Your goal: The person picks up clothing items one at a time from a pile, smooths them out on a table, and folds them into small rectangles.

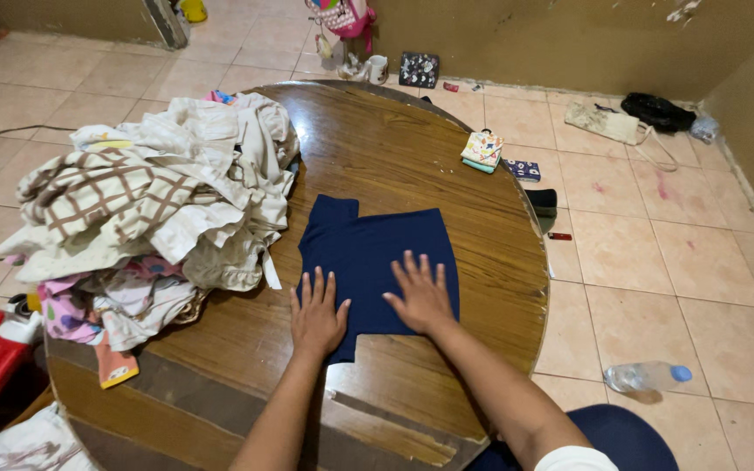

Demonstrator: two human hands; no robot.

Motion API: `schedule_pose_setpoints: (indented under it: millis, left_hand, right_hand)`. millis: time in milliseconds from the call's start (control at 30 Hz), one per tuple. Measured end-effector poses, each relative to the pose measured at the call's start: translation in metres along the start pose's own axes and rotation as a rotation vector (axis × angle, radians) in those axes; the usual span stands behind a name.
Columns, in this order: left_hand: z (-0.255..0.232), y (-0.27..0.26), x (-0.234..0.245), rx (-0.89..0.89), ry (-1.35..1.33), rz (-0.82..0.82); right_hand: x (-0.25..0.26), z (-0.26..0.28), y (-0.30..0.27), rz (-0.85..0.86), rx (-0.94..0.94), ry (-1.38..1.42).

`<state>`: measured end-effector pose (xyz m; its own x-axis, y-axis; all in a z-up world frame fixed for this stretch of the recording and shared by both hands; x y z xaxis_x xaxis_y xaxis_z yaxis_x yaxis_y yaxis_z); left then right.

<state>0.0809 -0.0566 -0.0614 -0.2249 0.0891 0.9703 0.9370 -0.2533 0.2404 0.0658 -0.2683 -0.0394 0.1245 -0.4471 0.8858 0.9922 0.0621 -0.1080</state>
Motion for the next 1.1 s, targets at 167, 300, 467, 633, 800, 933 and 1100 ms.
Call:
schedule_pose_setpoints:
  millis: [167,300,467,633,800,933,1100]
  left_hand:
    - [0.016,-0.031,0.009,0.016,0.081,0.112]
    - [0.016,-0.045,0.014,-0.058,0.126,0.19]
    - [0.007,-0.057,0.043,-0.44,0.193,0.272]
    - [0.006,-0.092,0.077,-0.781,0.063,0.207]
    - [0.022,-0.107,0.066,-0.773,-0.007,-0.094]
    - [0.024,-0.103,0.04,-0.705,0.078,-0.109]
    - [0.022,-0.103,0.042,-0.652,0.055,-0.09]
  right_hand:
    - [0.01,-0.036,-0.029,-0.084,-0.122,-0.038]
    - [0.003,-0.04,-0.048,-0.084,-0.11,-0.134]
    - [0.017,-0.02,-0.072,-0.053,-0.005,-0.127]
    - [0.026,-0.005,-0.104,0.167,0.297,-0.136]
    - [0.024,-0.019,-0.111,0.018,0.393,-0.246]
    - [0.017,-0.019,-0.109,-0.151,0.383,-0.302]
    - [0.014,-0.015,-0.111,-0.183,0.323,-0.336]
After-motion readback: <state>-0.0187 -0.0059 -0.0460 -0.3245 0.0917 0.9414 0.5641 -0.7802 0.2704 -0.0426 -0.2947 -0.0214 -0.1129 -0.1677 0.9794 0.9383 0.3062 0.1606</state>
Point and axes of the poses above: each hand's wrist, its own y-axis towards the middle knuckle, its own x-axis out of the back of the hand, z = x × y, the point moved 7 cm from there along y, towards the middle knuckle, and after that the axes turned 15 degrees about y, right-handed, at the moved point
